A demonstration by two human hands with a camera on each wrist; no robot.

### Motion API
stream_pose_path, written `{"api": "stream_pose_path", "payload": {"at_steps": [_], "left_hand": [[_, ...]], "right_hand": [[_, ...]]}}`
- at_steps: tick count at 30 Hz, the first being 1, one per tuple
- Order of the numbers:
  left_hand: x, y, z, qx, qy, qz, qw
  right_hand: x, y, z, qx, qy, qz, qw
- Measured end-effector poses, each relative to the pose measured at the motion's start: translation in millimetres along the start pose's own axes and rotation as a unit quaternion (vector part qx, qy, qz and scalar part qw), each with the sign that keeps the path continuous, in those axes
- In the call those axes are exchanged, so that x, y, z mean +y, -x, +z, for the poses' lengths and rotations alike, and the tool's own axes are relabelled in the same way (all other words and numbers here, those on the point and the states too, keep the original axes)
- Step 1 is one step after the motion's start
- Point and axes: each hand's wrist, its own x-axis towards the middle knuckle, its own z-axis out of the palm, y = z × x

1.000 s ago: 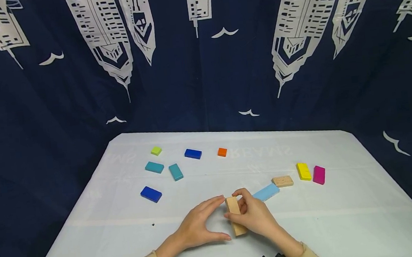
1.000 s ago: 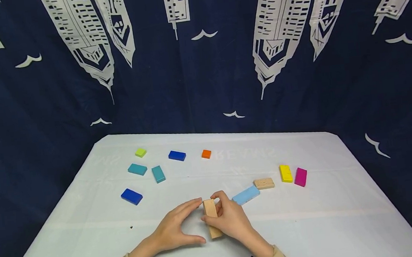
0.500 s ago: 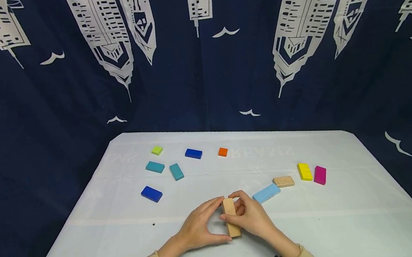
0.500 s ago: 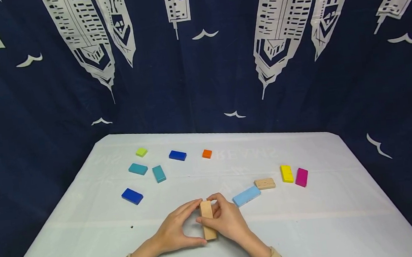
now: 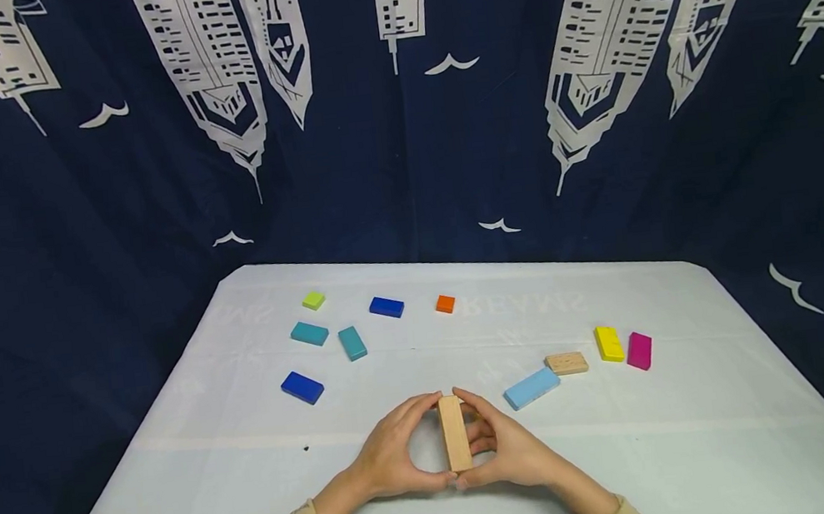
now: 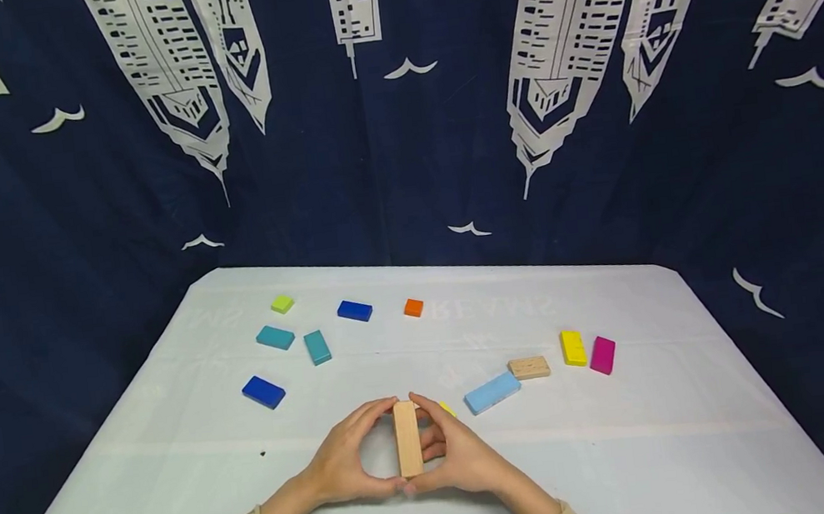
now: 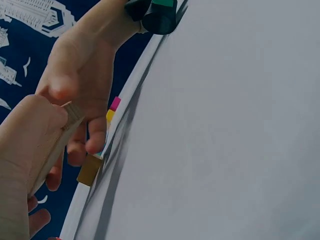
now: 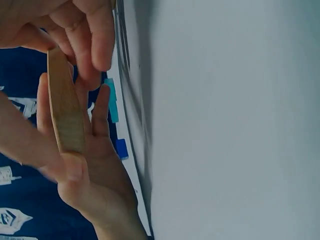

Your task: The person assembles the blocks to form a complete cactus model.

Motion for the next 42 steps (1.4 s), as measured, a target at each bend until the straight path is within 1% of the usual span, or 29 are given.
{"api": "stream_pose_path", "payload": {"at_steps": [3,6,8,11,13,15,19,21,25,29,32,37,40,42], "left_hand": [[-0.1,1.2,-0.2,-0.022,-0.002,-0.012,0.9997],[0.9,2.6,-1.1,-0.045,-0.006,-0.026,0.9987],[1.2,3.3,-1.3,-0.054,-0.012,-0.03,0.998],[0.9,3.6,-1.3,-0.06,-0.024,-0.027,0.9976],[0.2,3.9,-0.8,-0.064,-0.033,-0.026,0.997],[-0.2,4.1,-0.6,-0.068,-0.045,-0.027,0.9963],[-1.2,4.7,0.1,-0.079,-0.065,-0.033,0.9942],[-1.4,5.0,0.2,-0.086,-0.069,-0.039,0.9931],[-1.6,5.8,0.3,-0.099,-0.075,-0.042,0.9913],[-2.3,5.9,-0.2,-0.11,-0.074,-0.041,0.9903],[-2.9,5.8,-1.0,-0.111,-0.074,-0.031,0.9906],[-5.0,5.8,-2.1,-0.107,-0.059,-0.003,0.9925],[-6.2,6.3,-2.6,-0.105,-0.045,0.011,0.9934],[-6.8,6.8,-2.9,-0.099,-0.046,0.028,0.9937]], "right_hand": [[4.6,2.4,-2.5,-0.014,-0.012,-0.012,1.0],[8.8,2.9,-3.1,-0.017,-0.008,-0.011,1.0],[11.2,2.8,-2.6,-0.017,-0.004,-0.014,1.0],[14.9,2.7,-2.0,-0.01,0.013,-0.023,1.0],[16.1,2.9,-1.8,-0.001,0.036,-0.031,0.999],[17.3,3.1,-1.6,0.009,0.075,-0.036,0.996],[18.6,4.2,-1.0,0.023,0.156,-0.049,0.986],[19.7,4.4,-0.9,0.029,0.185,-0.056,0.981],[21.7,4.5,-0.7,0.039,0.222,-0.057,0.972],[22.7,5.0,-0.6,0.045,0.239,-0.05,0.969],[23.3,5.2,-0.4,0.047,0.253,-0.055,0.965],[25.2,5.2,-0.4,0.047,0.28,-0.079,0.956],[26.5,5.1,-0.6,0.04,0.284,-0.088,0.954],[27.1,4.9,-0.8,0.035,0.283,-0.091,0.954]]}}
